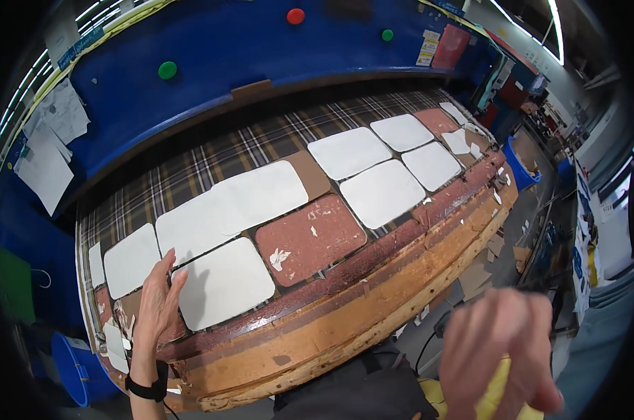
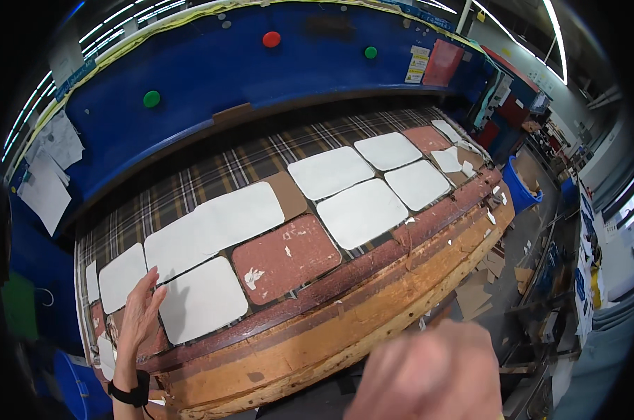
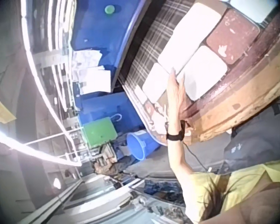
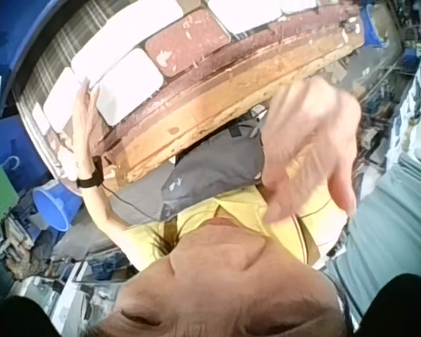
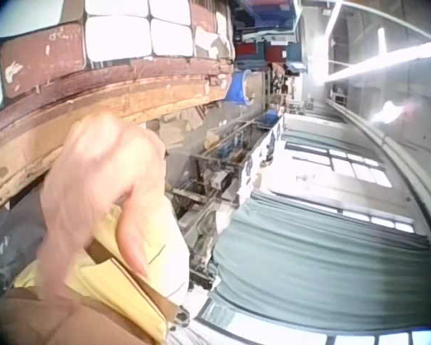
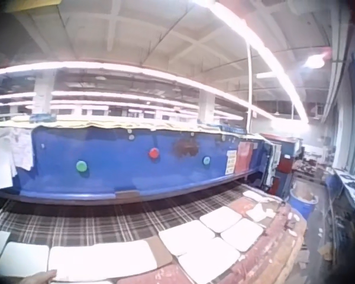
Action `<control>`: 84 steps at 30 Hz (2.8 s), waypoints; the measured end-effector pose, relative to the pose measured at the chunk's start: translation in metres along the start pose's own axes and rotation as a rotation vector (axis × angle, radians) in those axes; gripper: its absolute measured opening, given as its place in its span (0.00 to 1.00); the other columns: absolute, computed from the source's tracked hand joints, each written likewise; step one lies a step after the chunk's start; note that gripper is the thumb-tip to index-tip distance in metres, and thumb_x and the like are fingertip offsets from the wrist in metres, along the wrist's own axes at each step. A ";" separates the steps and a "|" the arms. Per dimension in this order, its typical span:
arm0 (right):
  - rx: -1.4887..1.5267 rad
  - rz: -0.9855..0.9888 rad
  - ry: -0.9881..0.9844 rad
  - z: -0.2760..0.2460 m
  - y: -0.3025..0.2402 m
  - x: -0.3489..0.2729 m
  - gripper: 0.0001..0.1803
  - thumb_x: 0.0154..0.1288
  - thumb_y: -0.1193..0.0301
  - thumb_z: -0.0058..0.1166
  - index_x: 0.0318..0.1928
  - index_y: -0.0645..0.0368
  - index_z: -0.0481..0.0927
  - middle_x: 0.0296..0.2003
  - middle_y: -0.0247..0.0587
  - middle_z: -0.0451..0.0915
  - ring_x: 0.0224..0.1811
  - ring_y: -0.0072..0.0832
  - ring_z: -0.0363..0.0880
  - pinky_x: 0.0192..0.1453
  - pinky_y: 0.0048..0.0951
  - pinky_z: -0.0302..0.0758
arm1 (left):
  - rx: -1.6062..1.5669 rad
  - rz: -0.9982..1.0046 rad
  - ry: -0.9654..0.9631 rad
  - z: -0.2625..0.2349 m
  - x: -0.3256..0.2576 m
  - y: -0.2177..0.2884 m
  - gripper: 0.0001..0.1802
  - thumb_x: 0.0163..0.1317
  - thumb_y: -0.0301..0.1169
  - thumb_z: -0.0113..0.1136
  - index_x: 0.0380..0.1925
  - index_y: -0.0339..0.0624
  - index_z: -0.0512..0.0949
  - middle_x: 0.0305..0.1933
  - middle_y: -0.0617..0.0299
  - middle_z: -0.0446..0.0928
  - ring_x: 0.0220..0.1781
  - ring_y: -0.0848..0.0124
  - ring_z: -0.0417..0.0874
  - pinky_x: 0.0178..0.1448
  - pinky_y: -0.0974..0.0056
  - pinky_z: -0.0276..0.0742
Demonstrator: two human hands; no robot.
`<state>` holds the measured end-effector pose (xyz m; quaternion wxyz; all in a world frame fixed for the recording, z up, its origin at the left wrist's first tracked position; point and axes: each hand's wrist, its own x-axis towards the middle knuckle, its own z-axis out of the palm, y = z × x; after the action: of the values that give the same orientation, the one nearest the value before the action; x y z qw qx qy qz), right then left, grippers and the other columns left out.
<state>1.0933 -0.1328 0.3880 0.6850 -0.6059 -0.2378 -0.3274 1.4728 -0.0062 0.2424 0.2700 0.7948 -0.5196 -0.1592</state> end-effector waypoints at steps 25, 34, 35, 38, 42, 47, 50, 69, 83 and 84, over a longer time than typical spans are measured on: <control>-2.097 0.811 -0.129 -0.344 0.164 -0.054 0.30 0.56 0.81 0.51 0.62 0.54 0.73 0.51 0.49 0.73 0.51 0.44 0.73 0.53 0.42 0.72 | 0.794 0.280 0.225 0.034 0.176 -0.052 0.16 0.60 0.35 0.64 0.47 0.40 0.80 0.38 0.56 0.82 0.41 0.58 0.84 0.47 0.56 0.78; -2.350 0.694 -0.118 -0.337 0.182 -0.052 0.18 0.60 0.73 0.53 0.52 0.57 0.78 0.45 0.45 0.74 0.48 0.37 0.74 0.48 0.41 0.71 | 0.835 0.552 0.178 0.022 0.184 -0.053 0.16 0.59 0.34 0.65 0.46 0.41 0.78 0.36 0.58 0.82 0.38 0.62 0.84 0.41 0.59 0.80; -2.388 0.675 -0.103 -0.339 0.186 -0.054 0.17 0.60 0.72 0.53 0.51 0.57 0.78 0.44 0.45 0.74 0.48 0.37 0.73 0.47 0.40 0.71 | 0.828 0.562 0.155 0.023 0.187 -0.050 0.17 0.58 0.33 0.65 0.46 0.41 0.77 0.36 0.58 0.82 0.38 0.61 0.84 0.42 0.58 0.80; -2.268 0.827 -0.050 -0.339 0.190 -0.046 0.20 0.58 0.76 0.51 0.53 0.62 0.76 0.48 0.51 0.72 0.49 0.42 0.72 0.49 0.43 0.69 | 0.854 0.608 0.176 0.027 0.191 -0.050 0.15 0.59 0.33 0.64 0.45 0.40 0.78 0.38 0.59 0.82 0.38 0.64 0.85 0.41 0.61 0.80; -2.081 0.943 0.044 -0.343 0.195 -0.034 0.19 0.55 0.80 0.49 0.50 0.64 0.75 0.49 0.55 0.72 0.51 0.47 0.70 0.50 0.44 0.69 | 0.823 0.641 0.208 0.030 0.193 -0.052 0.16 0.58 0.31 0.65 0.46 0.40 0.78 0.40 0.57 0.82 0.40 0.62 0.85 0.43 0.61 0.82; -1.705 0.908 0.183 -0.360 0.191 -0.026 0.12 0.59 0.80 0.48 0.45 0.67 0.74 0.43 0.55 0.75 0.44 0.48 0.73 0.47 0.44 0.70 | 0.698 0.559 0.222 0.030 0.190 -0.051 0.19 0.58 0.34 0.66 0.48 0.40 0.78 0.44 0.56 0.83 0.45 0.60 0.85 0.49 0.59 0.81; -1.175 0.925 0.486 -0.360 0.195 -0.013 0.04 0.64 0.79 0.47 0.39 0.67 0.73 0.40 0.51 0.76 0.39 0.43 0.76 0.48 0.42 0.73 | 0.677 0.524 0.221 0.030 0.189 -0.050 0.21 0.58 0.37 0.67 0.49 0.40 0.78 0.46 0.55 0.83 0.48 0.60 0.84 0.52 0.59 0.79; 0.265 0.594 0.989 -0.345 0.216 0.013 0.11 0.66 0.83 0.50 0.24 0.65 0.71 0.32 0.48 0.75 0.51 0.54 0.80 0.65 0.44 0.78 | 0.938 0.247 0.380 0.036 0.193 -0.070 0.27 0.54 0.24 0.59 0.58 0.40 0.73 0.52 0.58 0.78 0.52 0.63 0.80 0.54 0.60 0.75; 0.072 0.593 1.322 -0.519 0.182 -0.084 0.12 0.66 0.69 0.56 0.48 0.60 0.77 0.44 0.43 0.82 0.46 0.34 0.82 0.53 0.32 0.80 | 0.640 -0.453 0.396 0.005 0.168 -0.068 0.43 0.50 0.37 0.72 0.64 0.31 0.66 0.38 0.45 0.81 0.35 0.52 0.85 0.38 0.54 0.80; 0.084 0.554 1.330 -0.522 0.186 -0.085 0.12 0.66 0.69 0.56 0.47 0.60 0.77 0.45 0.43 0.82 0.47 0.34 0.81 0.53 0.33 0.80 | 0.561 -0.468 0.387 0.003 0.164 -0.068 0.45 0.50 0.38 0.73 0.66 0.31 0.64 0.38 0.44 0.81 0.35 0.51 0.85 0.38 0.54 0.80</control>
<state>1.1360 -0.6238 0.1213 0.7653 -0.2894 0.3795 -0.4319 1.5887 -0.1354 0.2043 0.0918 0.9496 -0.2877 0.0838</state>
